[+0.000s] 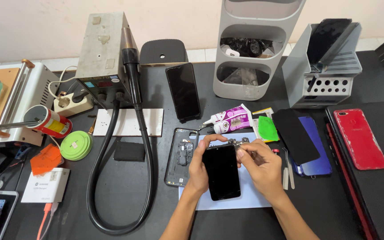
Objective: The person disassembles a smartphone, removes the battery, cleans the interior with a green plastic tool, and uses a screwdriver to adjust internal components. The person then reassembles the phone and places it into a black protective case.
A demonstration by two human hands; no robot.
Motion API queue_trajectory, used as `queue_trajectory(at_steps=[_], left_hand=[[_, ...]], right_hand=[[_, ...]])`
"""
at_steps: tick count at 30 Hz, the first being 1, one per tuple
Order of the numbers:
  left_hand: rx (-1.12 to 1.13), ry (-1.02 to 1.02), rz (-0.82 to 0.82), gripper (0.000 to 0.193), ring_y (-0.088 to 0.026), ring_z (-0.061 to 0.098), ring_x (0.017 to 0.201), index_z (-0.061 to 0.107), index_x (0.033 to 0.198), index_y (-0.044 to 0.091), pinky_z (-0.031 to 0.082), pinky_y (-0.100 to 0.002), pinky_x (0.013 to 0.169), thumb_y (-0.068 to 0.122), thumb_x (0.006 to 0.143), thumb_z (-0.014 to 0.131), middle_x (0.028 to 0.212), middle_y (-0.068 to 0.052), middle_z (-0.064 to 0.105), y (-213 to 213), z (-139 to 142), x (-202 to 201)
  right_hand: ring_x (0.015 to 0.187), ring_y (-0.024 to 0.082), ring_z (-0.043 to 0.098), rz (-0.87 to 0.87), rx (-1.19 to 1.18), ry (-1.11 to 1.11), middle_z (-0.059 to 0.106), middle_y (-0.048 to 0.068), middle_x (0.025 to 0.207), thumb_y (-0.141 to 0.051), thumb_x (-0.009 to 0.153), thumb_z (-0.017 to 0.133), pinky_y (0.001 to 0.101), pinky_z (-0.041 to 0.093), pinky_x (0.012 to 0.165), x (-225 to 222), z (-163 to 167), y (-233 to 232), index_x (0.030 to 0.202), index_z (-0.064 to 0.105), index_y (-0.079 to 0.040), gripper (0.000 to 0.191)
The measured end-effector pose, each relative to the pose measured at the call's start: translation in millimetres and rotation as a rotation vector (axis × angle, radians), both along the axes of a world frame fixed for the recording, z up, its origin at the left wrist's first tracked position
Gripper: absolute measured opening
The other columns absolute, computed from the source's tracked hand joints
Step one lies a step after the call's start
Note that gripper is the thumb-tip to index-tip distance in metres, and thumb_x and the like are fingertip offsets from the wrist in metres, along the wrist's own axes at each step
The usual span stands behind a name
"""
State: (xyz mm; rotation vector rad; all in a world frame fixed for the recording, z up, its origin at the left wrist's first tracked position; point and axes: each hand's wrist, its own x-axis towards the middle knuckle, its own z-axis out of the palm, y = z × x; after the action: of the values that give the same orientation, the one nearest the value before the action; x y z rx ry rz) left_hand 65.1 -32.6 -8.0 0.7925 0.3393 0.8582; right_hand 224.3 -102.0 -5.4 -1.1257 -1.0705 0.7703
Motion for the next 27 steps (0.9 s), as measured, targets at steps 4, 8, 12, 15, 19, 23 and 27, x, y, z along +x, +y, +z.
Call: queue_trajectory(at_steps=[4,8,12,15,19,23,27], left_hand=[[0.03,-0.019,-0.017,0.061,-0.028,0.072,0.086,0.048,0.131,0.003,0.059,-0.038,0.08,0.055,0.107,0.028,0.097,-0.023,0.072,0,0,0],[0.015,-0.01,-0.012,0.06,-0.029,0.073,0.084,0.049,0.13,0.002,0.06,-0.04,0.08,0.053,0.107,0.027,0.097,-0.023,0.073,1,0,0],[0.029,-0.015,-0.013,0.06,-0.029,0.073,0.085,0.051,0.129,0.002,0.06,-0.04,0.081,0.052,0.109,0.026,0.095,-0.024,0.073,1,-1,0],[-0.017,-0.043,-0.033,0.059,-0.031,0.074,0.086,0.052,0.126,0.001,0.06,-0.041,0.083,0.051,0.109,0.025,0.097,-0.024,0.073,2,-2,0],[-0.069,-0.017,-0.044,0.06,-0.033,0.074,0.086,0.054,0.123,0.0,0.06,-0.042,0.084,0.051,0.109,0.025,0.098,-0.025,0.074,4,-3,-1],[-0.106,0.039,-0.052,0.062,-0.036,0.075,0.087,0.057,0.116,-0.002,0.061,-0.044,0.085,0.05,0.107,0.025,0.098,-0.027,0.074,6,-3,-3],[-0.039,0.068,-0.013,0.065,-0.037,0.075,0.087,0.059,0.109,-0.007,0.062,-0.045,0.086,0.049,0.108,0.026,0.097,-0.028,0.074,6,-2,-3]], right_hand=[[0.077,0.014,0.065,0.011,0.011,0.026,0.061,0.008,0.094,0.001,0.096,0.066,0.0283,0.057,0.07,2,-5,0,0.103,0.07,0.008,0.011],[0.079,0.015,0.064,0.045,-0.026,0.084,0.061,0.009,0.094,-0.001,0.096,0.065,0.0294,0.058,0.07,7,-6,0,0.103,0.07,0.008,0.012],[0.081,0.015,0.064,0.048,-0.043,0.079,0.062,0.009,0.093,-0.002,0.097,0.064,0.0299,0.057,0.073,12,-8,0,0.105,0.07,0.008,0.014],[0.081,0.015,0.064,0.055,-0.053,0.08,0.062,0.008,0.092,-0.004,0.098,0.064,0.0301,0.056,0.075,13,-8,0,0.105,0.07,0.007,0.014],[0.083,0.016,0.066,0.098,-0.127,0.159,0.063,0.007,0.091,-0.008,0.098,0.064,0.0325,0.057,0.074,16,-5,0,0.099,0.071,0.006,0.016],[0.084,0.017,0.066,0.162,-0.184,0.288,0.067,0.009,0.093,-0.009,0.096,0.067,0.0347,0.056,0.077,18,-1,2,0.101,0.071,0.006,0.016],[0.086,0.019,0.068,0.137,-0.203,0.316,0.071,0.012,0.094,-0.008,0.094,0.069,0.0357,0.056,0.082,21,-2,1,0.107,0.071,0.006,0.019]])
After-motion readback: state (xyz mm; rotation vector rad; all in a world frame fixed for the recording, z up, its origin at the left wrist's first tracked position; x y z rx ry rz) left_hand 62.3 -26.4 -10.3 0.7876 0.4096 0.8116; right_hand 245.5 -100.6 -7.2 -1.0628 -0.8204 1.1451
